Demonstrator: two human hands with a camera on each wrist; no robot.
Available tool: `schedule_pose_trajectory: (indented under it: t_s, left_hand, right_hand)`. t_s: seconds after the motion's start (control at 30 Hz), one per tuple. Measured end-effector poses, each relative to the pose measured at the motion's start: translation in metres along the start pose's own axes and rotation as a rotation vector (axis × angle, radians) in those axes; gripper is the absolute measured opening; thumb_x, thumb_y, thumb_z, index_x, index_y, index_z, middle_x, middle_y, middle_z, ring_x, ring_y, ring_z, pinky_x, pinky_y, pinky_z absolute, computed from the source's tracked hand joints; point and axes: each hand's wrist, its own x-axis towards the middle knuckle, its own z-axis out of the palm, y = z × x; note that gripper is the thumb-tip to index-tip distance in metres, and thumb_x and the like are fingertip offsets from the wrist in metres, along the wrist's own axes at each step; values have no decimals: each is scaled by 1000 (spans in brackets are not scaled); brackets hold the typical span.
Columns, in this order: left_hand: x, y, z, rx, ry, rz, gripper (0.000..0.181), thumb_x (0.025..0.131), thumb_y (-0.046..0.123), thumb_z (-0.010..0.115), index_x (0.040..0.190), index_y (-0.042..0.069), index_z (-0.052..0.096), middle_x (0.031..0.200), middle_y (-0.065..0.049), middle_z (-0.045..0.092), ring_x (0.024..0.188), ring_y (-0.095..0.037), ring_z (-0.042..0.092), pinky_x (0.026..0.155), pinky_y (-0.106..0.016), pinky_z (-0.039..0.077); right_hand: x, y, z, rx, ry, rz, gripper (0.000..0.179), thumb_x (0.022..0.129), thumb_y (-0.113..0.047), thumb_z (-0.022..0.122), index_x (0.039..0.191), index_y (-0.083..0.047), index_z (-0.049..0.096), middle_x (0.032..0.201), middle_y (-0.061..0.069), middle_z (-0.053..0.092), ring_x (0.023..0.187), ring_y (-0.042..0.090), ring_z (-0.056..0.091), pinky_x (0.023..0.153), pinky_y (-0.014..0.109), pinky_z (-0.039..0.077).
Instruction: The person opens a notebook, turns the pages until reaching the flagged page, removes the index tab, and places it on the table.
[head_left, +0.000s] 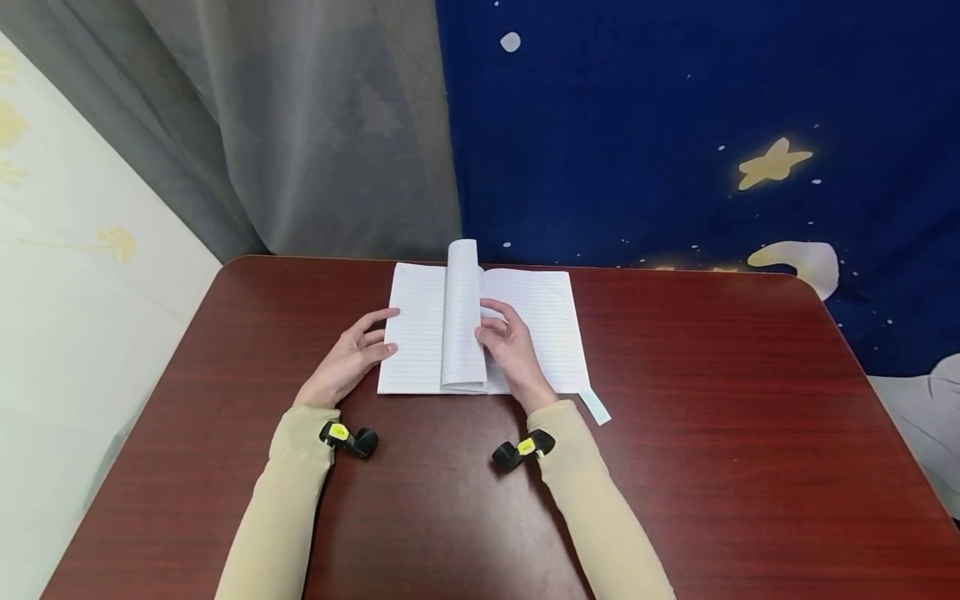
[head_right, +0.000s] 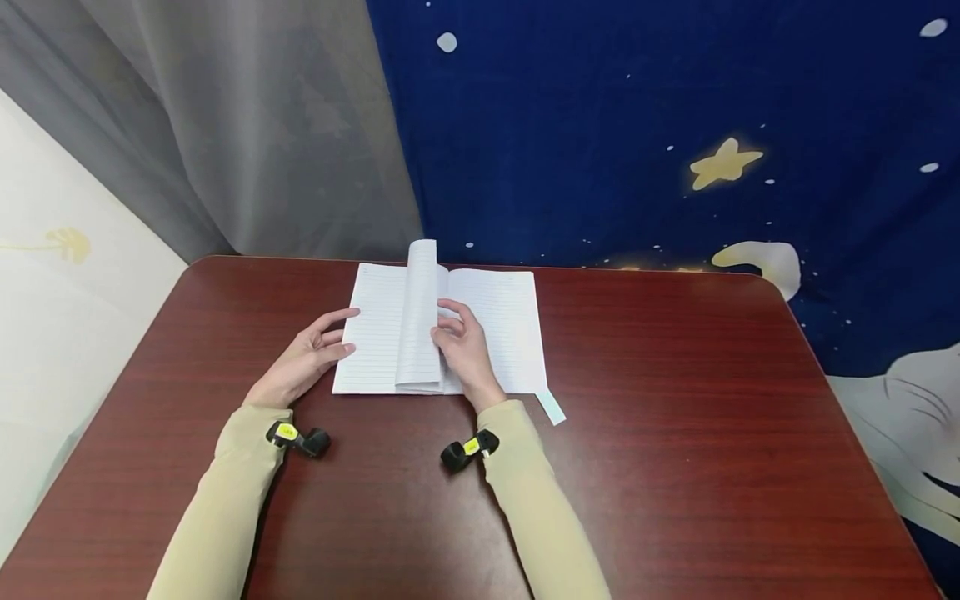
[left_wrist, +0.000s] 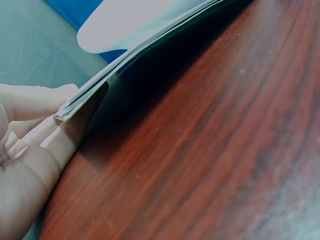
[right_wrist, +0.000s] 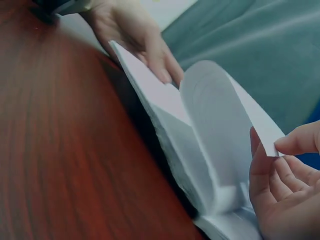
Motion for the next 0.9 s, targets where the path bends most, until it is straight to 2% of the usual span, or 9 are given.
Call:
schedule_pose_trajectory:
  t_s: [0.2,0.53,0.63,0.7,0.8,0.9]
  left_hand:
    - [0,0,0,-1,-8,10,58,97,1,56,148,10,33,126,-17,56,100,-19,62,85,-28,50]
    - [0,0,0,-8,5,20,57,96,-1,56,148,10,35,124,-15,58,98,-17,62,82,-27,51]
    - [0,0,0,-29,5,18,56,97,0,54,148,10,34,122,-14,59,100,-17,62,83,-27,51]
    - [0,1,0,-51,10,8,52,99,4,52,148,10,34,118,-12,60,100,-17,61,83,-27,50]
    - [0,4,2,-92,21,-18,51,103,15,49,149,8,30,121,-11,53,102,-15,58,84,-26,50]
    - [1,4,4,-122,35,-33,54,103,24,48,150,7,28,126,-11,48,104,-14,57,84,-26,50]
  right_hand:
    - [0,4,18,-30,-21,-8,42,93,0,57,134,-9,53,104,14,65,88,17,60,72,26,46]
    - [2,8,40,-62,-66,-40,41,93,0,55,134,-6,51,105,17,66,85,18,63,69,24,48]
    - [4,10,45,-82,-92,-42,40,95,-2,55,135,-6,51,105,17,66,81,16,62,68,24,48]
    - [4,10,48,-81,-137,-41,40,96,-4,54,137,-5,49,107,17,67,81,17,64,67,24,49]
    - [0,3,52,-84,-216,-34,41,100,-6,51,140,0,44,111,23,65,89,30,67,72,35,54]
    - [-2,4,53,-80,-261,-30,43,101,-7,49,143,3,40,116,26,63,100,40,64,79,47,53]
